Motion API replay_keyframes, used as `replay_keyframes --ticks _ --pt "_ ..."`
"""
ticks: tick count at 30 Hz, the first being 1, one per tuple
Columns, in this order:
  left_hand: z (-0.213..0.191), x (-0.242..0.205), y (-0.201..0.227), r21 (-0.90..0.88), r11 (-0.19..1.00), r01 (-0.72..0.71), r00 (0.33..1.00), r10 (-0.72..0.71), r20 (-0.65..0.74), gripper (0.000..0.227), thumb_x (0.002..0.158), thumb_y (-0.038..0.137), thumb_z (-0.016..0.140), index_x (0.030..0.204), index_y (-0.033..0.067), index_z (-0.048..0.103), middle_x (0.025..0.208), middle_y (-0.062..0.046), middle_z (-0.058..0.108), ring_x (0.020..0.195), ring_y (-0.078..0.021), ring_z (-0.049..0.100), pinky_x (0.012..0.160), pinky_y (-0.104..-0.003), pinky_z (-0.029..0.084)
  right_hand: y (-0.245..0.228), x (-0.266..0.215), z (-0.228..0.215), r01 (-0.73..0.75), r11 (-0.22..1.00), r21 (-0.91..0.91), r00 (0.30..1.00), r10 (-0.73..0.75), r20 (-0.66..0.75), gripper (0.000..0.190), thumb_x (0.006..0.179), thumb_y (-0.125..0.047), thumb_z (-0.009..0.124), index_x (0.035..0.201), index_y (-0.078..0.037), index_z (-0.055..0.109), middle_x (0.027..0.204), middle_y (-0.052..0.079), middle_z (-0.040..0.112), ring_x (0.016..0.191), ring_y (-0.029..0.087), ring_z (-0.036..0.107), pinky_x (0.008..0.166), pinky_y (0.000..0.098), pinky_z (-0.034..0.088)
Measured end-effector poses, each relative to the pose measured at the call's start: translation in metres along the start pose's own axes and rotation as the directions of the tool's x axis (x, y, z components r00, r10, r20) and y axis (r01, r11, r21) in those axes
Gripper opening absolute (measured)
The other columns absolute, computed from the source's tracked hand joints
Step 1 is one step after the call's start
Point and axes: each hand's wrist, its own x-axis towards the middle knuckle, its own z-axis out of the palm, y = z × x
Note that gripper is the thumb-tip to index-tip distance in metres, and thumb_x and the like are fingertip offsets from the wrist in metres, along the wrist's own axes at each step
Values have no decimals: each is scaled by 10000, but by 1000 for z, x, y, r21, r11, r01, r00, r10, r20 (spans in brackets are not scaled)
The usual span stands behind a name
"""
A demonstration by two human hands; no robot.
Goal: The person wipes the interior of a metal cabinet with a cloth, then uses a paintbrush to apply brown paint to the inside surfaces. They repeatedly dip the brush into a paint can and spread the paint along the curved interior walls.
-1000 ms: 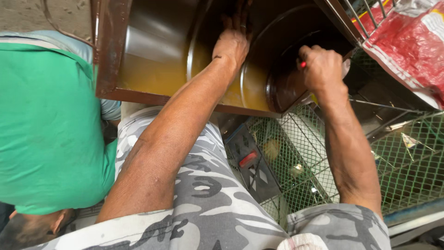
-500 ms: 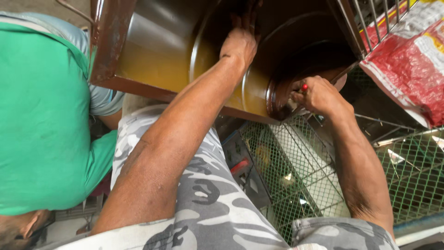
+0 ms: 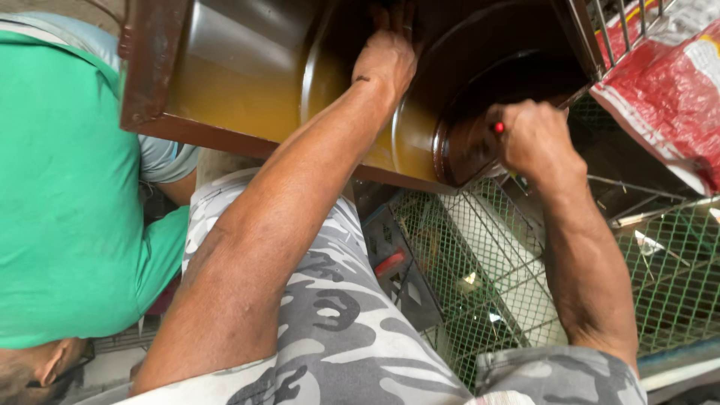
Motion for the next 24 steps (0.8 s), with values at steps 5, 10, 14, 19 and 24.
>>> replay_keyframes --ticks 5,10,14,19,24 --pt "8 9 -7 -75 994 77 994 -82 -74 566 997 273 509 1533 104 445 1621 -204 331 1464 -438 298 1078 -633 329 -12 3 15 162 971 -178 978 -183 -105 209 870 -116 624 1039 -133 746 829 172 712 785 369 704 717 501 548" --pt "15 13 18 -148 989 23 999 -29 -34 582 1023 254 498 1571 69 435 1626 -225 355 1463 -442 317 1129 -648 282 -26 -29 43 248 969 5 968 -248 -44 155 848 -126 632 945 -137 753 820 200 707 785 411 683 733 520 536" --pt "14 13 -2 -61 986 157 978 -164 -131 596 981 284 485 1535 76 417 1654 -216 235 1494 -444 233 1037 -626 354 -29 -4 14 69 972 224 968 -119 219 149 860 -196 650 946 -115 741 817 173 741 794 399 709 749 514 546" --pt "6 2 0 -87 989 122 985 -131 -109 625 1009 277 503 1589 68 398 1667 -261 202 1497 -472 208 1078 -633 355 -13 -2 7 -11 994 108 1000 12 -12 144 972 -259 693 994 -123 737 809 204 711 767 429 681 694 532 528" --pt "-8 -15 -2 11 997 81 997 -81 -14 631 982 293 517 1578 152 368 1663 -266 162 1499 -494 156 1059 -620 357 19 21 30 85 994 75 897 -44 -439 131 974 -190 745 1041 -94 686 893 179 687 765 414 662 643 527 503"
